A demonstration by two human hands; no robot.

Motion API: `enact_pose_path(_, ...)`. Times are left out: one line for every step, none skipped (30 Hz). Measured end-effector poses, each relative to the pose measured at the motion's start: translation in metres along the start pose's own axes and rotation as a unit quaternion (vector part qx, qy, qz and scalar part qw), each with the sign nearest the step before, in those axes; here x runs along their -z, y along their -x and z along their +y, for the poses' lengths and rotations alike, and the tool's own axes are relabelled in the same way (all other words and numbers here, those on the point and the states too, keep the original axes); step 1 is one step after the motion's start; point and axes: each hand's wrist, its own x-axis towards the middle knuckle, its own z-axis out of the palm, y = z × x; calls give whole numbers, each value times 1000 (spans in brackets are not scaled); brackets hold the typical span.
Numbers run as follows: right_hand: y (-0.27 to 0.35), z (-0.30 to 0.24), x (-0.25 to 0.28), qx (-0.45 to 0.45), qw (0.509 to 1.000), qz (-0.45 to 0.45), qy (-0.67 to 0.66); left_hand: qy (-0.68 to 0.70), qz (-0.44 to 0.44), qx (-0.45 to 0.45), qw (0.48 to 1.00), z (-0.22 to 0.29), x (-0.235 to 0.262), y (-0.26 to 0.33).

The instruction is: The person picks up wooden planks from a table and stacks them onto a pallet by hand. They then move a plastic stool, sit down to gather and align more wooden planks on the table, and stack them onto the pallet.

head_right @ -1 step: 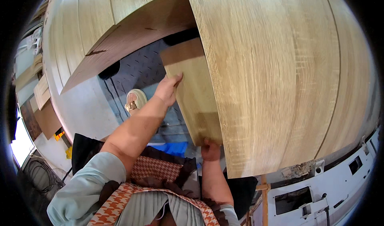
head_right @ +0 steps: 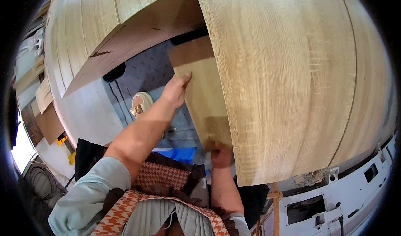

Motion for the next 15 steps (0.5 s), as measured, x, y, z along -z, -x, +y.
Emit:
enact_pose_path(-5, -2, 2, 0, 1000, 2, 0, -14, 2, -1, 1000, 4, -8, -4)
enact_pose_path(-10, -4, 5, 26, 997, -11, 69, -28, 4, -2, 1000, 7, -15, -9)
enact_pose_path(-16, -3, -1, 34, 994, -19, 102, -29, 8, -2, 1000, 11, -16, -15)
enact_pose_path(-21, -3, -8, 44, 989, -27, 136, -17, 41, 19, 999, 15, -16, -22)
enact_pose_path(-25, -3, -15, 17, 995, -27, 90, -4, 74, 40, 996, 18, -16, -25)
enact_pose_path(-26, -6, -21, -5, 999, -27, 44, -5, 73, 40, 997, 19, -17, -27)
enact_pose_path(-27, -6, -20, -4, 999, -27, 44, -1, 67, 33, 997, 19, -18, -28)
enact_pose_path(-28, -7, -20, -3, 999, -31, 37, 4, 62, 26, 998, 20, -19, -30)
enact_pose_path(-28, -7, -25, -5, 999, -37, 29, 4, 63, 24, 998, 19, -16, -32)
enact_pose_path(-28, -7, -30, -7, 999, -39, 30, 13, 54, 18, 998, 18, -14, -34)
enact_pose_path(-27, -7, -35, -8, 999, -38, 23, 22, 44, 13, 999, 17, -11, -35)
enact_pose_path(-25, -9, -40, -7, 999, -35, 18, 25, 46, 14, 999, 17, -13, -34)
enact_pose_path(-24, -11, -41, -8, 999, -33, 20, 26, 52, 14, 998, 16, -15, -33)
enact_pose_path(-23, -13, -42, -22, 999, -19, 17, 28, 58, 15, 998, 16, -16, -32)
enact_pose_path(-23, -14, -43, -34, 999, -5, 14, 30, 59, 16, 998, 18, -20, -30)
